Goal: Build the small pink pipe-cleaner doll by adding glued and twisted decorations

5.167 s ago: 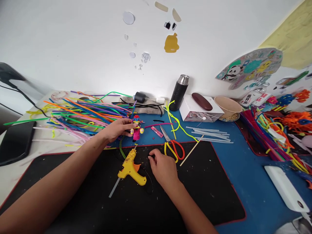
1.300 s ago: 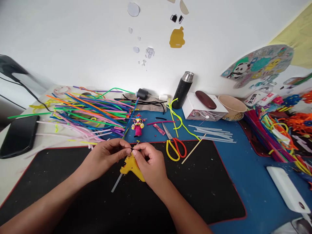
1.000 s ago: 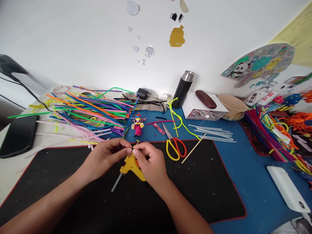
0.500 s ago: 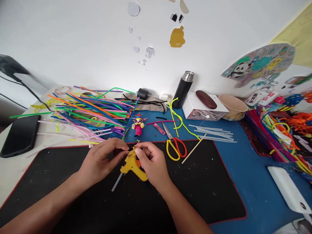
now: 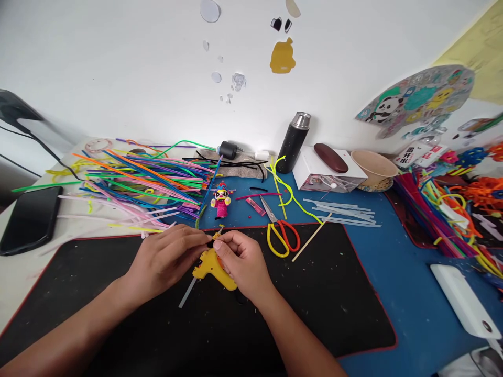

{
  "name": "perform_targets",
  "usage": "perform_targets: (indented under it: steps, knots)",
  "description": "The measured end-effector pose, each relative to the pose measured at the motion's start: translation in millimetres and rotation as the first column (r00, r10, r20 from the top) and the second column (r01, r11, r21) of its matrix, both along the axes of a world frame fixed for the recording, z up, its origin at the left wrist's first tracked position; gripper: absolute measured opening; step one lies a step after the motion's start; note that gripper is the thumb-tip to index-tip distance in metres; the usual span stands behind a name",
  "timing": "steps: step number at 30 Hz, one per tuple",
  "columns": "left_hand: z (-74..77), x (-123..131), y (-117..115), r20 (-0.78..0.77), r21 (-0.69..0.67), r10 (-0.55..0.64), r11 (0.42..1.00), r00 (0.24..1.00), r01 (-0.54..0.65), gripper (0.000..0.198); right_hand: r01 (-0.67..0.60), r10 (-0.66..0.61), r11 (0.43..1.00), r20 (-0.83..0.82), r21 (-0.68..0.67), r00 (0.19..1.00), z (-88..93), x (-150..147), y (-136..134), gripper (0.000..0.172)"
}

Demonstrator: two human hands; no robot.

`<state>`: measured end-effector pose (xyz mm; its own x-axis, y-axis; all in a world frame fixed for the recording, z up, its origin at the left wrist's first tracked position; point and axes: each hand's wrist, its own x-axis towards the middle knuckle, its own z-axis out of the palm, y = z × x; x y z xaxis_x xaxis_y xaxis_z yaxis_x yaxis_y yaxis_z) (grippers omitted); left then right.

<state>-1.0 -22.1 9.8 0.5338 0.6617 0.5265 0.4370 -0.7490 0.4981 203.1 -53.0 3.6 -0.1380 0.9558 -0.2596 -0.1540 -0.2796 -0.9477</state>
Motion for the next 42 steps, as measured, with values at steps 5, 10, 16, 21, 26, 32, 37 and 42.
perform_targets:
  steps: [5,10,16,21,26,32,37,42]
  knots:
    - [11.6,1,4,0.158,-0.693,0.218,0.72,0.963,-0.049,0.028,0.02,-0.022,0.999,0.089,0.025,0.996,-1.1,3,-2,0.037]
    - [18.5,2,9,0.192,-0.851,0.127,0.515,0.973,0.101,0.037,0.006,-0.011,0.999,0.143,0.038,0.99,-0.3,2,-4,0.03]
    - [17.3,2,12,0.162,-0.884,0.082,0.454,0.983,0.107,0.039,-0.013,-0.005,0.997,0.232,0.077,0.973,5.1,0,-3,0.022]
    - [18.1,1,13,0.17,-0.901,0.071,0.416,0.983,0.125,0.038,-0.029,0.006,0.996,0.252,0.087,0.968,6.5,1,-3,0.02]
    - [15.8,0,13,0.156,-0.904,0.046,0.409,0.987,0.124,0.035,-0.066,0.031,0.992,0.288,0.111,0.957,3.0,1,-5,0.019]
    - [14.6,3,13,0.195,-0.892,0.071,0.427,0.978,0.147,0.034,-0.1,0.046,0.985,0.345,0.14,0.937,-1.0,3,-7,0.022]
    - [14.3,-2,18,0.228,-0.883,0.185,0.452,0.956,0.124,0.037,-0.207,0.049,0.959,0.606,0.194,0.794,4.5,13,-14,0.024]
    - [5.8,-14,25,0.277,-0.889,0.322,0.443,0.905,0.114,0.042,-0.441,0.068,0.886,0.9,0.145,0.431,11.1,18,-32,0.051]
